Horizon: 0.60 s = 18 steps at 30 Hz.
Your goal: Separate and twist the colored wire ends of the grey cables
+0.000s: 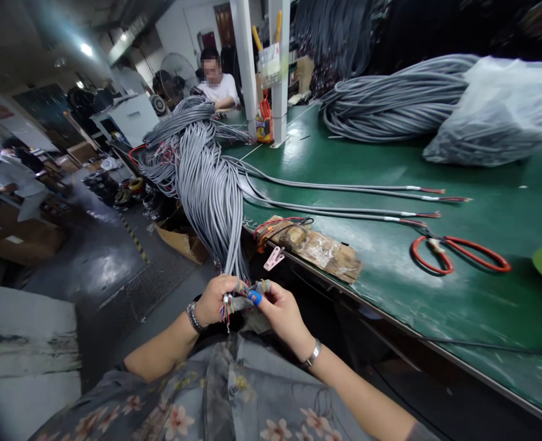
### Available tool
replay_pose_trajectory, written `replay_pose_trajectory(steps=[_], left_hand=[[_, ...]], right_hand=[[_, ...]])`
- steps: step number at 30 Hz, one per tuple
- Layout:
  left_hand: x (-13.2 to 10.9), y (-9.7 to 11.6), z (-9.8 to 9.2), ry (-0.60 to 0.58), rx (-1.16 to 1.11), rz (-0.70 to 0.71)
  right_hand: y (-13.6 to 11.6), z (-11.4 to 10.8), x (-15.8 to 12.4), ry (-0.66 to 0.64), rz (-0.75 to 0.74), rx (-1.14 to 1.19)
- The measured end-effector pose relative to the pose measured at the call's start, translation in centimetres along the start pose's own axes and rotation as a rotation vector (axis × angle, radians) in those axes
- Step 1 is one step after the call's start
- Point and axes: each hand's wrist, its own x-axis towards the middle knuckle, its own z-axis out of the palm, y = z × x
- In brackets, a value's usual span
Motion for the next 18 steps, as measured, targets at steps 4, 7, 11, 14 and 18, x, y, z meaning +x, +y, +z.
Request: replay_pose_trajectory(steps=[4, 7, 11, 14, 18], left_hand=[[-0.06, -0.56, 0.34, -0.073, 0.146, 0.011], [-0.1, -0.51, 0.68, -0.037, 0.156, -0.003], [-0.29, -0.47, 0.87, -0.002, 0.048, 0.003], [-0.46, -0.65, 0.92, 0.044, -0.038, -0.029], [-0.42, -0.36, 0.93, 0.102, -0.097, -0.121]], right_hand=[[-0.25, 0.23, 0.13, -0.015, 0.122, 0.1], [-0.62, 0.42, 0.37, -0.04, 0.175, 0.13], [-0.65, 0.67, 0.68, -0.005, 0.247, 0.206], [-0.4, 0.86, 0.79, 0.036, 0.271, 0.275], [-0.23, 0.96, 0.85, 0.059, 0.249, 0.298]])
